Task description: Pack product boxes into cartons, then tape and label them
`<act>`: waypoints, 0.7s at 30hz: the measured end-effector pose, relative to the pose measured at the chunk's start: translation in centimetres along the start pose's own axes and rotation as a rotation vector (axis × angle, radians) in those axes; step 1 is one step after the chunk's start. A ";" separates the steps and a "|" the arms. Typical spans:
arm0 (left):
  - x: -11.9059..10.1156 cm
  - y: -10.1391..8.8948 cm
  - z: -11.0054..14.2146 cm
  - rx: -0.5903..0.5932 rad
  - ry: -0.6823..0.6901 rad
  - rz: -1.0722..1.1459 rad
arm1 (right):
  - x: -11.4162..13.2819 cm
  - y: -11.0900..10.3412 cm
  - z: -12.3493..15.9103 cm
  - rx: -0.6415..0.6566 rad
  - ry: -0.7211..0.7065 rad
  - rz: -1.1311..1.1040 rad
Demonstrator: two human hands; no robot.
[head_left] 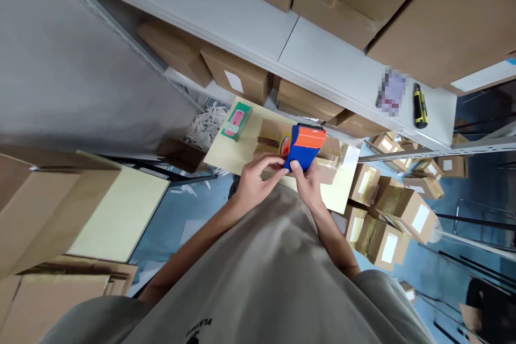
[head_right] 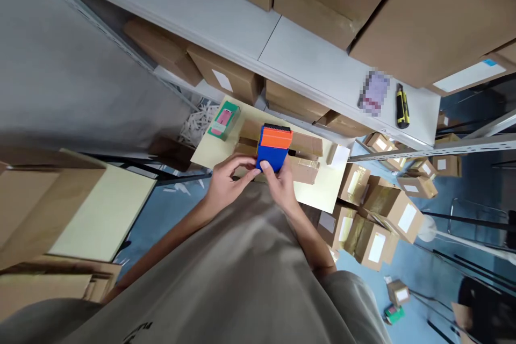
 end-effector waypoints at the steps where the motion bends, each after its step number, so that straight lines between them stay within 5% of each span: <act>1: 0.2 -0.1 0.3 0.049 -0.018 -0.006 | -0.3 0.2 0.4 0.009 0.012 -0.007; 4: 1.0 -1.5 0.2 0.112 -0.123 0.031 | -0.8 0.1 1.2 0.090 0.054 0.045; 9: 1.8 -4.6 -2.5 0.116 -0.332 0.204 | -0.2 -0.2 2.3 0.403 0.146 0.246; 21: 3.1 -5.4 -1.8 0.203 -0.513 0.200 | 3.1 -0.2 1.0 0.763 0.190 0.499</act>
Point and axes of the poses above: each hand's wrist, its own z-axis away from the middle knuckle, its own y-axis out of the palm, x = y × z, the point moved 8 cm from there along -z, towards the middle knuckle, and after that the axes turned 10 degrees about -z, right-handed, at the moved point
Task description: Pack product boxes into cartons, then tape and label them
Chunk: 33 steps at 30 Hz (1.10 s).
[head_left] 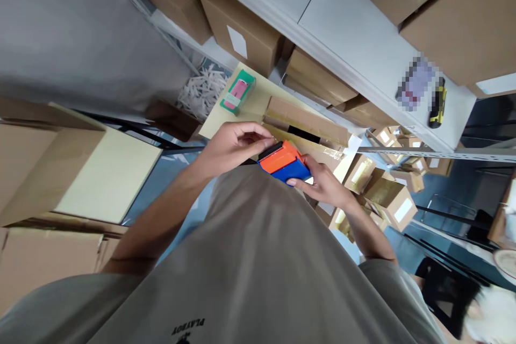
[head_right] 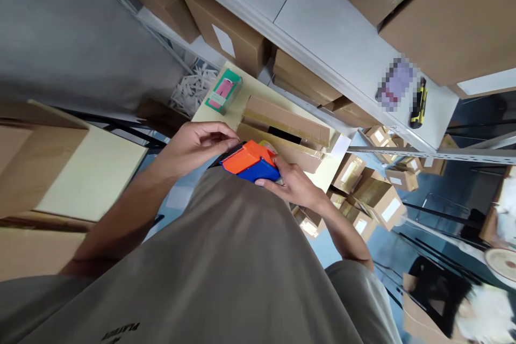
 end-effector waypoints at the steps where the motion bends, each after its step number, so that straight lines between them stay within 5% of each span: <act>1: 0.1 0.1 -0.1 0.019 0.000 0.023 | 0.3 -0.2 -0.2 0.017 0.013 0.016; 17: 5.1 -0.5 -3.6 -0.090 -0.068 0.260 | 4.8 -5.7 -3.1 0.253 0.361 0.180; 25: 10.4 -4.4 -7.0 -0.251 -0.155 0.304 | 3.9 -11.3 -2.6 0.384 0.683 0.133; 33: 13.8 -4.0 -8.9 -0.196 -0.242 0.339 | -0.3 -11.1 -6.3 0.376 0.785 0.191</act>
Point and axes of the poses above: each hand's wrist, its own z-axis away from the middle knuckle, its own y-axis out of the palm, x = y × z, the point moved 8 cm from there along -z, towards the middle knuckle, and after that the axes turned 10 degrees about -z, right-handed, at the moved point
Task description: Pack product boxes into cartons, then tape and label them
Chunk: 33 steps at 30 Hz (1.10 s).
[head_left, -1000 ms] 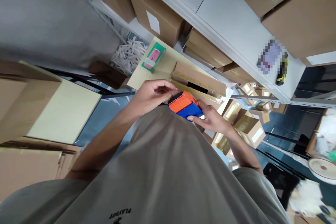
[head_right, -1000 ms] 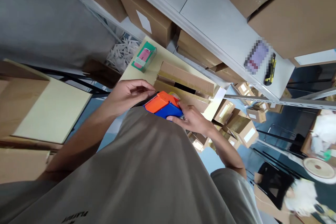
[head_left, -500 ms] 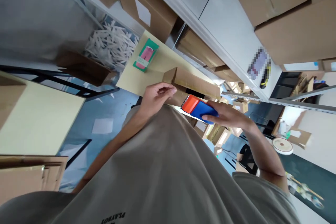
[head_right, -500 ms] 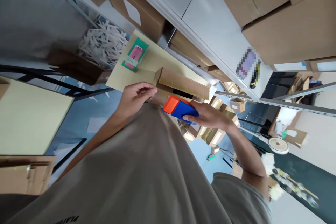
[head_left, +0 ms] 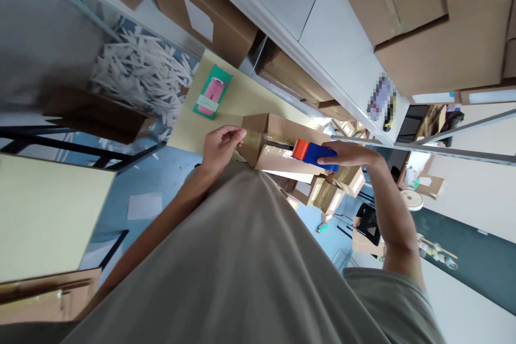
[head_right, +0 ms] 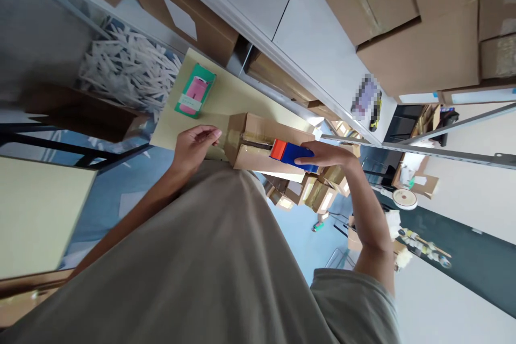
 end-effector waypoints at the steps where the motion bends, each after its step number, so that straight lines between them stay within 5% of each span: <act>1: 0.3 -0.1 -0.2 -0.002 -0.007 0.001 | -0.2 0.0 -0.6 -0.007 0.003 0.009; 9: 3.2 0.2 -2.0 0.005 -0.070 0.004 | -0.9 0.4 -3.1 -0.031 0.063 0.028; 21: 7.4 3.0 -3.6 0.031 -0.086 0.037 | -0.9 0.4 -3.6 0.068 -0.029 -0.131; 30: 8.1 4.5 -3.0 -0.132 0.045 -0.165 | -1.6 0.2 -4.0 0.029 -0.212 -0.066; 33: 8.7 4.0 -2.9 -0.200 -0.020 -0.252 | -1.9 0.7 -4.0 0.080 -0.247 -0.116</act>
Point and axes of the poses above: each hand's wrist, its own z-axis away from the middle knuckle, its own y-axis out of the palm, x = y × z, the point moved 8 cm from there along -z, towards the middle knuckle, and after that the axes turned 10 degrees about -z, right-handed, at the moved point
